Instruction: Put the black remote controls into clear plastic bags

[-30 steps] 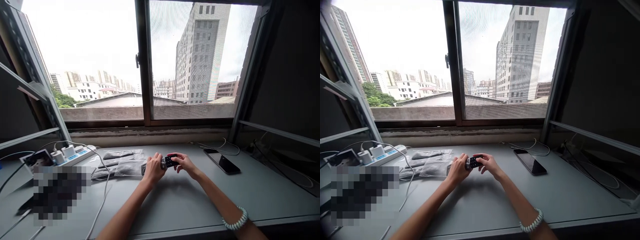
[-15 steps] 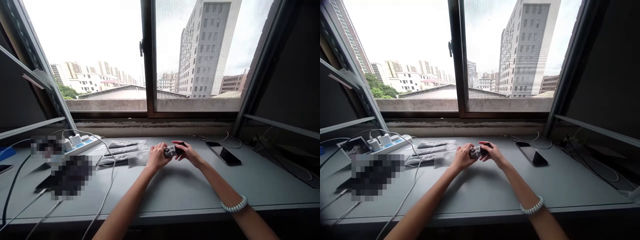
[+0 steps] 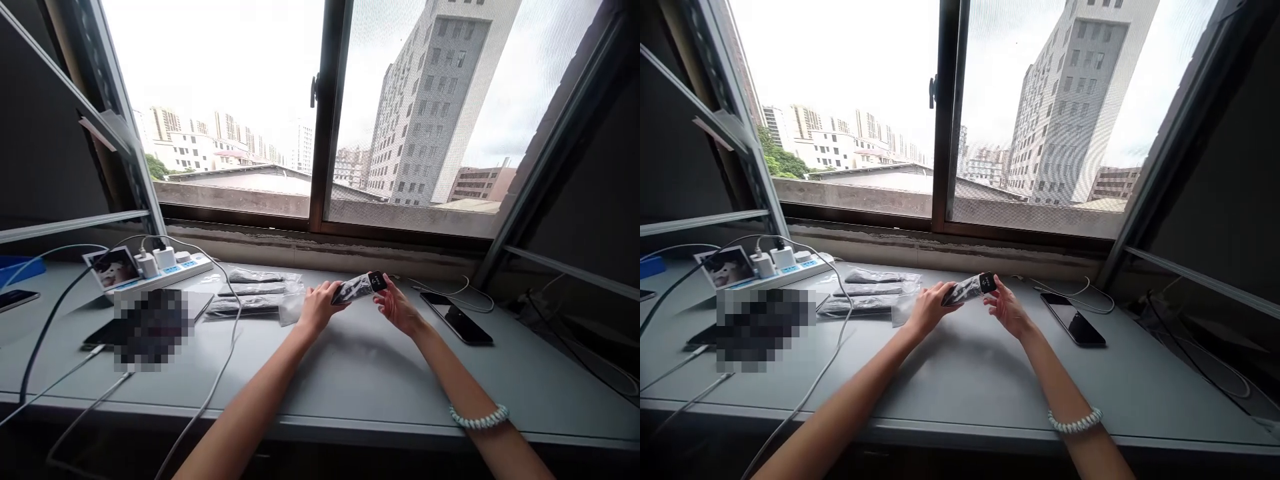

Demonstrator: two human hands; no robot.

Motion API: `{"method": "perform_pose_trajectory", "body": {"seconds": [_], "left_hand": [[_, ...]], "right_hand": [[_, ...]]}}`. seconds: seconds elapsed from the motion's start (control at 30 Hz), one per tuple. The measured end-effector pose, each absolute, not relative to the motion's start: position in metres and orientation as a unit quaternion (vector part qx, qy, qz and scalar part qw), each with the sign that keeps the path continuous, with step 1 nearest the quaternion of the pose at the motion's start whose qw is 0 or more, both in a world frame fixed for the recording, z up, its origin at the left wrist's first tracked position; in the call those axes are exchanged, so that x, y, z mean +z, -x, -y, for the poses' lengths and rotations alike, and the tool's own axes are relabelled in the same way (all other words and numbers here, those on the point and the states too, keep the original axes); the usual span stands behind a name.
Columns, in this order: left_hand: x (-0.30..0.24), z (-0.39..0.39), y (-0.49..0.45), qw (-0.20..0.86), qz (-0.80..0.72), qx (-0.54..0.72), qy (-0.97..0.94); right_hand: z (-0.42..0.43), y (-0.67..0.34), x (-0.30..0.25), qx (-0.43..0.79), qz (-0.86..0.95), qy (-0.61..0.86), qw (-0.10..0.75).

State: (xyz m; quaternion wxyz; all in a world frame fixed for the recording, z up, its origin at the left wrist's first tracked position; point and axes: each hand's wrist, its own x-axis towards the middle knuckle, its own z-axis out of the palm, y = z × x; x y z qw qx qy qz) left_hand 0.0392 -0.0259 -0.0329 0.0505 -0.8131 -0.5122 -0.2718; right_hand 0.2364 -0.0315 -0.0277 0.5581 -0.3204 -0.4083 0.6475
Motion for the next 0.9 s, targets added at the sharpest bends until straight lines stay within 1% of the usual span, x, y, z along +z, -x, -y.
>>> {"method": "perform_pose_trajectory", "body": {"seconds": [0.13, 0.27, 0.5, 0.7, 0.9], "left_hand": [[-0.033, 0.029, -0.041, 0.052, 0.504, -0.263, 0.821], [-0.033, 0.029, -0.04, 0.06, 0.495, -0.246, 0.832], [-0.033, 0.029, -0.038, 0.069, 0.472, -0.239, 0.846], [-0.039, 0.03, -0.042, 0.076, 0.469, -0.232, 0.849], [-0.04, 0.031, -0.044, 0.067, 0.455, -0.212, 0.862]], "right_hand": [[0.03, -0.236, -0.031, 0.618, 0.415, 0.358, 0.564], [0.03, -0.235, -0.034, 0.599, 0.428, 0.399, 0.547], [0.029, -0.235, -0.037, 0.593, 0.473, 0.419, 0.499], [0.031, -0.236, -0.04, 0.542, 0.506, 0.478, 0.471], [0.039, -0.232, -0.039, 0.504, 0.552, 0.521, 0.412]]}}
